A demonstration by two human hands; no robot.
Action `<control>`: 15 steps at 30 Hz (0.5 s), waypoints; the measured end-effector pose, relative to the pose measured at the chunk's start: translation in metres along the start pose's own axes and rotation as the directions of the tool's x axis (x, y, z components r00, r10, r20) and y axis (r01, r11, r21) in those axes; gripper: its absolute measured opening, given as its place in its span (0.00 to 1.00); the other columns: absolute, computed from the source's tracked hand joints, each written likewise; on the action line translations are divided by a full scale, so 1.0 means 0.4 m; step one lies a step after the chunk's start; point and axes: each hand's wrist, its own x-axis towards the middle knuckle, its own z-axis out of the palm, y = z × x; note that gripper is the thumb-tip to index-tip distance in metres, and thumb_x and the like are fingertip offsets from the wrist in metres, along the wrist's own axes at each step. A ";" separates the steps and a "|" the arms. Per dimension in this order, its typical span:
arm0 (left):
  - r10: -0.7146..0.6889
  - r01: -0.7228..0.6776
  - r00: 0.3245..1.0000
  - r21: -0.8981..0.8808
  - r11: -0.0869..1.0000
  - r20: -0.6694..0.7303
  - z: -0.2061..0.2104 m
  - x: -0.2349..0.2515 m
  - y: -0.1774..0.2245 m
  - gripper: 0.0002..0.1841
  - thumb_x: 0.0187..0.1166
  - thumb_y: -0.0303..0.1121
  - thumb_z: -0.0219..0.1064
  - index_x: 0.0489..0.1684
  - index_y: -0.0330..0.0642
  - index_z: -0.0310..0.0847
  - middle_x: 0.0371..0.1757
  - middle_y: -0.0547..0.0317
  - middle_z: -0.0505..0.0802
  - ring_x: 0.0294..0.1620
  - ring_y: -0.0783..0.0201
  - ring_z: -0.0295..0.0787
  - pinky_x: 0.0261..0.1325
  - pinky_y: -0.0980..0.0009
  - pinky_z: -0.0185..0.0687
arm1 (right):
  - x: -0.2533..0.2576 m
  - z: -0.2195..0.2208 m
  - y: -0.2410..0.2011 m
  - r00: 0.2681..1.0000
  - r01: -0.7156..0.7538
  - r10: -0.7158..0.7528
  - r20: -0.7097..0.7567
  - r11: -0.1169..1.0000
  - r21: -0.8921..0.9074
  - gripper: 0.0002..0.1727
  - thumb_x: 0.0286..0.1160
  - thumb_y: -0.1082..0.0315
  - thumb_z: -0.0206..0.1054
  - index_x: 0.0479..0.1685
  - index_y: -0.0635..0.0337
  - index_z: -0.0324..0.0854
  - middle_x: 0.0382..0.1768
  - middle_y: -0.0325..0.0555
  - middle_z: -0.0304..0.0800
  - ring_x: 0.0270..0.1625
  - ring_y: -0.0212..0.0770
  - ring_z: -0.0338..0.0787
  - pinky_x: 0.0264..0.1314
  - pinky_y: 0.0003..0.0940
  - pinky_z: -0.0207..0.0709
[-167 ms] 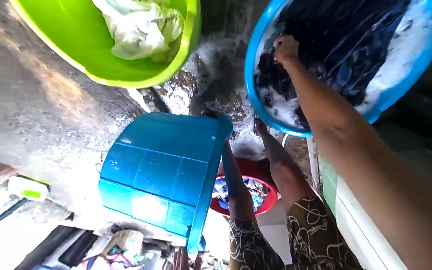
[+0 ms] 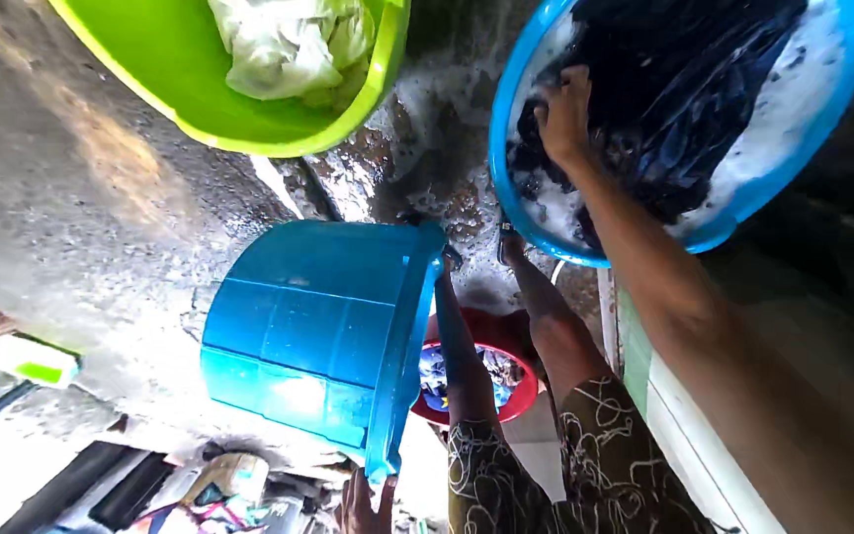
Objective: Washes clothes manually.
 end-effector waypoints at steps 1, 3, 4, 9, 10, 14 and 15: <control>0.156 -0.162 0.975 -0.027 0.986 -0.161 0.060 0.040 -0.105 0.29 0.82 0.37 0.65 0.63 0.10 0.74 0.59 0.16 0.84 0.66 0.26 0.80 0.75 0.33 0.63 | -0.051 -0.029 -0.012 0.996 0.078 -0.079 -0.038 0.997 -0.009 0.21 0.81 0.69 0.65 0.70 0.65 0.83 0.82 0.72 0.65 0.82 0.72 0.68 0.82 0.58 0.68; 0.242 -0.261 0.937 -0.042 0.965 -0.253 0.084 0.075 -0.178 0.30 0.80 0.41 0.66 0.62 0.12 0.77 0.53 0.17 0.86 0.57 0.22 0.83 0.67 0.25 0.66 | -0.164 -0.119 -0.029 0.988 0.155 -0.155 0.016 0.988 -0.004 0.20 0.82 0.65 0.66 0.69 0.62 0.85 0.79 0.70 0.71 0.79 0.70 0.73 0.78 0.63 0.72; 0.220 -0.238 0.948 -0.056 0.970 -0.228 0.068 0.075 -0.178 0.31 0.82 0.42 0.66 0.65 0.14 0.77 0.55 0.17 0.86 0.60 0.21 0.82 0.68 0.23 0.64 | -0.221 -0.178 -0.028 0.979 0.181 -0.181 0.090 0.983 0.015 0.20 0.82 0.65 0.67 0.69 0.62 0.84 0.77 0.71 0.73 0.79 0.70 0.74 0.78 0.65 0.70; 0.160 -0.180 0.971 -0.099 0.979 -0.180 0.008 0.067 -0.163 0.33 0.85 0.48 0.64 0.71 0.20 0.76 0.62 0.17 0.85 0.68 0.19 0.77 0.74 0.22 0.57 | -0.495 -0.669 -0.003 0.925 0.158 -0.262 0.275 0.924 0.348 0.25 0.86 0.61 0.60 0.80 0.57 0.75 0.78 0.55 0.79 0.73 0.53 0.84 0.72 0.52 0.80; 0.150 -0.166 0.977 -0.100 0.981 -0.151 0.001 0.062 -0.166 0.34 0.85 0.49 0.64 0.74 0.21 0.75 0.65 0.18 0.84 0.72 0.19 0.75 0.77 0.23 0.56 | -0.549 -0.778 -0.003 0.928 0.099 -0.261 0.265 0.860 0.501 0.28 0.85 0.53 0.57 0.82 0.52 0.73 0.77 0.46 0.81 0.72 0.47 0.86 0.70 0.46 0.84; 0.186 -0.194 0.978 -0.081 0.978 -0.095 -0.010 0.030 -0.170 0.38 0.86 0.55 0.61 0.78 0.25 0.73 0.69 0.18 0.82 0.76 0.17 0.71 0.78 0.21 0.54 | -0.671 -1.043 0.016 0.950 0.190 -0.303 -0.077 0.362 0.913 0.37 0.68 0.28 0.65 0.82 0.21 0.72 0.67 0.26 0.89 0.62 0.35 0.92 0.54 0.39 0.91; 0.198 -0.207 0.976 -0.097 0.974 -0.094 -0.012 0.023 -0.172 0.38 0.86 0.55 0.60 0.79 0.25 0.72 0.70 0.17 0.82 0.77 0.17 0.70 0.78 0.20 0.53 | -0.680 -1.042 0.017 0.957 0.219 -0.243 -0.157 0.257 0.941 0.34 0.67 0.25 0.63 0.77 0.11 0.73 0.63 0.19 0.90 0.56 0.28 0.92 0.46 0.32 0.91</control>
